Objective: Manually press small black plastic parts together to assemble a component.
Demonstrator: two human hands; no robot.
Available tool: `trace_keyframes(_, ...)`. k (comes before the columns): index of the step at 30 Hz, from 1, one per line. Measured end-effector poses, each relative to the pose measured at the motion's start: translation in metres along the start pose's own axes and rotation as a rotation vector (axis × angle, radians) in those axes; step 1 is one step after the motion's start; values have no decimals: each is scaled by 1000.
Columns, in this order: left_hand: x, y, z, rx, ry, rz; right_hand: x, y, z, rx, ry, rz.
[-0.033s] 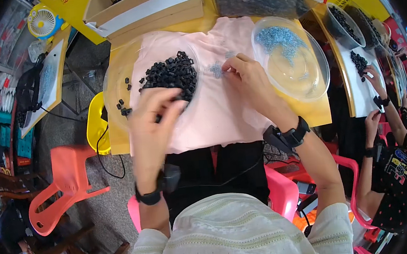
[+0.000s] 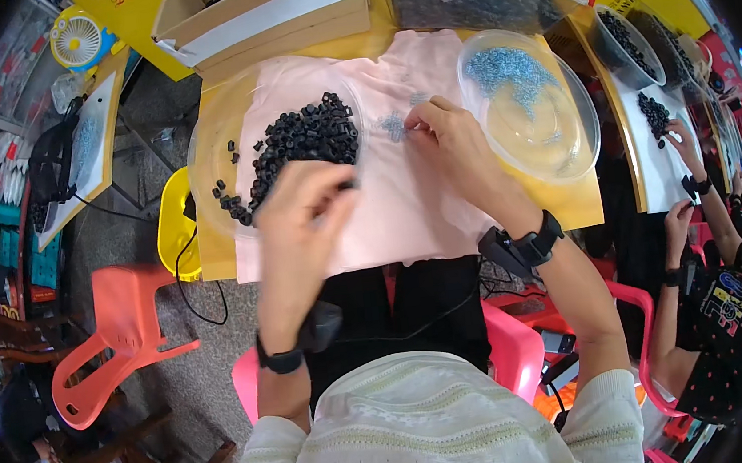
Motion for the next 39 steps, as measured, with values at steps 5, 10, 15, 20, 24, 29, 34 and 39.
trace_keyframes(5, 71, -7, -7, 59, 31, -166, -6, -11, -8, 12, -12, 11)
trace_keyframes(10, 82, -10, -16, 35, 54, -171, -22, -36, -21, 48, 74, -17)
trace_keyframes(15, 76, -8, -6, 41, 9, -47, -24, -53, -16, 322, 522, -86)
trace_keyframes(20, 79, 0, 1, 95, -79, 44, -23, -60, -13, 344, 760, -149)
trace_keyframes(24, 80, 2, -2, 101, -131, 67, -22, -63, -15, 370, 854, -156)
trace_keyframes(29, 84, 5, -2, 8, -160, 31, -18, -70, -6, 442, 921, -139)
trace_keyframes(34, 93, 5, -12, -171, -372, -60, -21, -72, -3, 384, 963, -95)
trace_keyframes(39, 98, 7, -18, -322, -531, -172, -18, -79, 1, 395, 1099, 30)
Point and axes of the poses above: each hand's wrist, its own y-axis towards the middle knuckle, its own x-axis out of the palm, z = x × y, the point moved 5 cm from there along y, towards the middle knuckle, and after that the axes turned 6 degrees about -z, right-handed, at the moved point
